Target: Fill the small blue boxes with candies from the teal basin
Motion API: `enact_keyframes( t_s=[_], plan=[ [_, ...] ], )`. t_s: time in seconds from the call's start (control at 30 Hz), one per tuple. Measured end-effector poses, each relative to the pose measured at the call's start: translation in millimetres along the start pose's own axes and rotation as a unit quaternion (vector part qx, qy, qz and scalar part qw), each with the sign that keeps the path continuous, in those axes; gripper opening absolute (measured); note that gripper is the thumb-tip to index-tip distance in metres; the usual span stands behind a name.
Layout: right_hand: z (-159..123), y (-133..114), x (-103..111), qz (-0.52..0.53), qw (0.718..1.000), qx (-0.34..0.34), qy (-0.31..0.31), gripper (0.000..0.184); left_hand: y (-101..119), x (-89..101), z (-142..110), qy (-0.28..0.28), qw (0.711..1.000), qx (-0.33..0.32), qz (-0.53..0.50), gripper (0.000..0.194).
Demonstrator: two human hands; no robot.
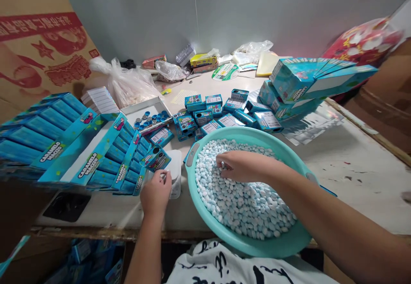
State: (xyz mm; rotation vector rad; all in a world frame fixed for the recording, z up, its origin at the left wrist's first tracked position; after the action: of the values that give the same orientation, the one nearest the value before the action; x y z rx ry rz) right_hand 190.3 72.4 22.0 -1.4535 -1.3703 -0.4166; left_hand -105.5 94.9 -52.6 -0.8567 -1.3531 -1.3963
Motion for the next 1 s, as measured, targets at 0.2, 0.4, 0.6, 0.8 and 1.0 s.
enact_keyframes(
  t_s=[0.2, 0.4, 0.6, 0.8, 1.0],
  plan=[
    [1.8, 1.3, 0.0, 0.006, 1.0, 0.004, 0.006, 0.024, 5.2, -0.4, -2.4, 0.005, 1.0, -0.011, -0.014, 0.033],
    [2.7, 3.1, 1.4, 0.016, 1.0, -0.005, -0.005, 0.022, 2.8, -4.6, -2.1, 0.012, 0.998, -0.056, -0.025, 0.027],
    [3.8, 4.9, 1.6, 0.021, 1.0, -0.005, -0.008, 0.022, 18.0, 47.1, -3.0, 0.183, 0.948, -0.251, -0.074, 0.024],
    [5.7, 5.9, 1.1, 0.025, 1.0, -0.003, -0.004, 0.027, 29.2, 102.4, 51.0, 0.239, 0.939, -0.239, -0.057, 0.027],
    [4.4, 5.8, 3.4, 0.05, 0.999, -0.01, -0.004, 0.028, 13.7, 75.7, 70.4, 0.102, 0.973, -0.188, -0.086, 0.03]
  ],
)
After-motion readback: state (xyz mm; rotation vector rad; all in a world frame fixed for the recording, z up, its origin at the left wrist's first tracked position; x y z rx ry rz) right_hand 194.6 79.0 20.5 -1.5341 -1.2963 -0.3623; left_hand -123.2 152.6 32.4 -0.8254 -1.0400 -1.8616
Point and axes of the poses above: each hand's wrist, its own z-axis towards the middle knuckle, its own x-axis out of the back of the hand, y = z × x, the point moved 4 cm from there along z, towards the middle knuckle, and after that the axes turned 1 degree about -z, right-handed, at the moved point
